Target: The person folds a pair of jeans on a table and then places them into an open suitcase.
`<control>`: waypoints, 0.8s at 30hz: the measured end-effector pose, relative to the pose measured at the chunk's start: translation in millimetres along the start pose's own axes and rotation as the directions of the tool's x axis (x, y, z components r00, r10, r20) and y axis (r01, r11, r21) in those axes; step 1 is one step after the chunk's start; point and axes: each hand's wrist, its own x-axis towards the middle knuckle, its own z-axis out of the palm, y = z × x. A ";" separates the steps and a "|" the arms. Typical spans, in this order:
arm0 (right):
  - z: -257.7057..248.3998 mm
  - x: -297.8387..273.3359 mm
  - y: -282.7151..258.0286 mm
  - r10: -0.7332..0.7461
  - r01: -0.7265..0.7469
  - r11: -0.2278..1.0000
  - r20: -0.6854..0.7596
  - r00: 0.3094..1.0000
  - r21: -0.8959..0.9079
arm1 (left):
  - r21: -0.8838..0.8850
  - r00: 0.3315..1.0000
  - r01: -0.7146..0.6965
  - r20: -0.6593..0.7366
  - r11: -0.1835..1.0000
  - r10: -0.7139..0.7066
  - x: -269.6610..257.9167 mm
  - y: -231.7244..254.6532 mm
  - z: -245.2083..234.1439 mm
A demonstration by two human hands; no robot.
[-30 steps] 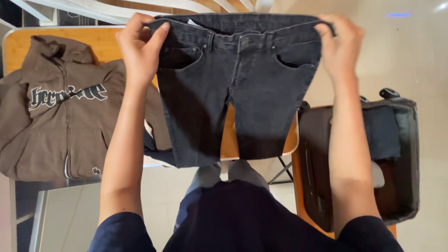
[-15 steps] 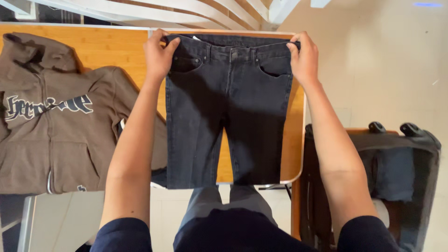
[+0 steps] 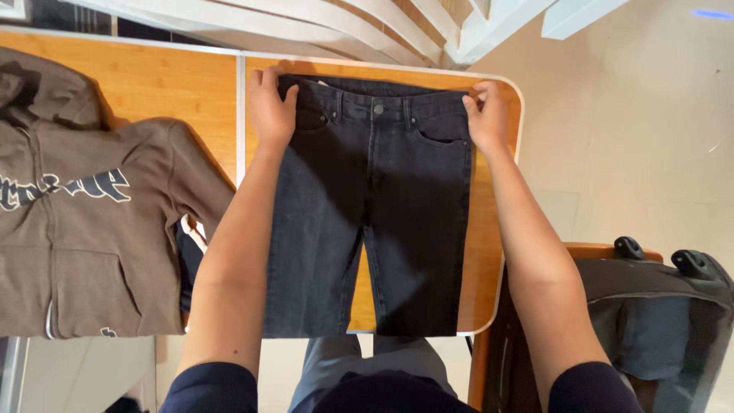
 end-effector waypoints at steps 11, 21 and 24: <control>-11.0 -18.1 32.6 0.158 -0.132 0.982 0.201 0.967 -0.137 | -0.123 0.953 -0.299 0.015 0.946 0.303 -172.7 100.2 -31.0; -16.2 -32.4 13.2 0.417 -0.462 0.884 0.323 0.850 0.074 | -0.261 0.813 0.030 0.567 0.965 0.129 -391.7 176.7 22.5; -14.7 -38.6 19.2 0.424 -0.459 0.887 0.305 0.853 0.048 | -0.227 0.766 -0.003 0.625 0.974 0.149 -413.7 180.7 47.3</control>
